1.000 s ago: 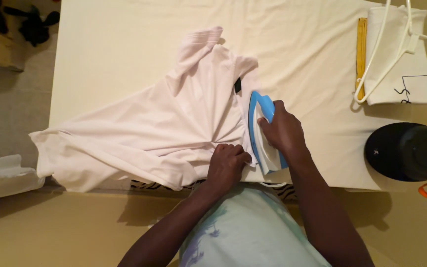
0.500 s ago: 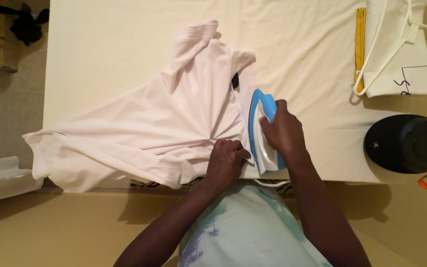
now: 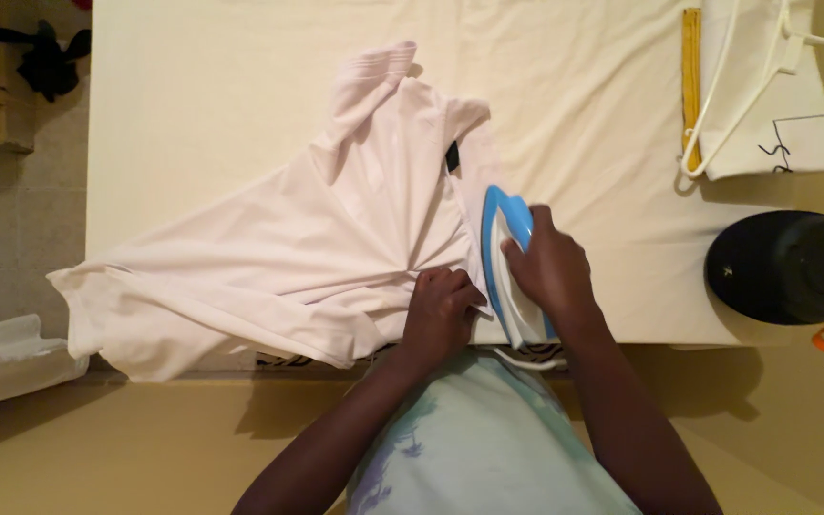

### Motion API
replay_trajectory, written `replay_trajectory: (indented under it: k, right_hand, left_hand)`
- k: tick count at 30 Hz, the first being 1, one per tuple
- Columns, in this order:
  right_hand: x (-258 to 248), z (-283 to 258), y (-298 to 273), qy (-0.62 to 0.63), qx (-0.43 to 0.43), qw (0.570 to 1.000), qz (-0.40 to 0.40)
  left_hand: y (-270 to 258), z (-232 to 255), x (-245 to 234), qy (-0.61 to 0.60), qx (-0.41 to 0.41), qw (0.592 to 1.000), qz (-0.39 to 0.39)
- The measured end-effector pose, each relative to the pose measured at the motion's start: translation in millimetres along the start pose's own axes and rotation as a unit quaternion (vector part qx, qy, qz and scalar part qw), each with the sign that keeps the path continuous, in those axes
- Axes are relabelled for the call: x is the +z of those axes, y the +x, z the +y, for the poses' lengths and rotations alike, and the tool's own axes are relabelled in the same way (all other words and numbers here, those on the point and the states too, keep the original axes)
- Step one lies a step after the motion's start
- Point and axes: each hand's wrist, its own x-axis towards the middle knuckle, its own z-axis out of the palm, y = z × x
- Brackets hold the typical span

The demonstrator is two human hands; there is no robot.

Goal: Ironing a white long-sleeved shirt on a flat surface using a hand iron.

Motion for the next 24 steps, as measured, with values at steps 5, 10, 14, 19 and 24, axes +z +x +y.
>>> replay_trajectory:
  k: [5,10,14,19,24]
  right_hand:
    - [-7,-6,-3,-0.001,0.015,1.0,-0.023]
    - [-5,3,-24,-0.016,0.031,0.998,-0.05]
    - [-3,2,-17,-0.003,0.008,0.999,-0.032]
    - [-9,-8,7,-0.016,0.003,0.999,-0.033]
    - [-11,2,-23,-0.055,-0.002,0.997,-0.062]
  left_hand:
    - [1,0,0,0.001,-0.001,1.0,-0.009]
    - [1,-1,1,0.009,-0.001,1.0,0.005]
    - [-1,1,-1,-0.006,0.008,1.0,0.019]
    - [1,1,-2,-0.002,0.016,1.0,0.016]
    - [-1,-3,3,-0.004,0.011,1.0,0.012]
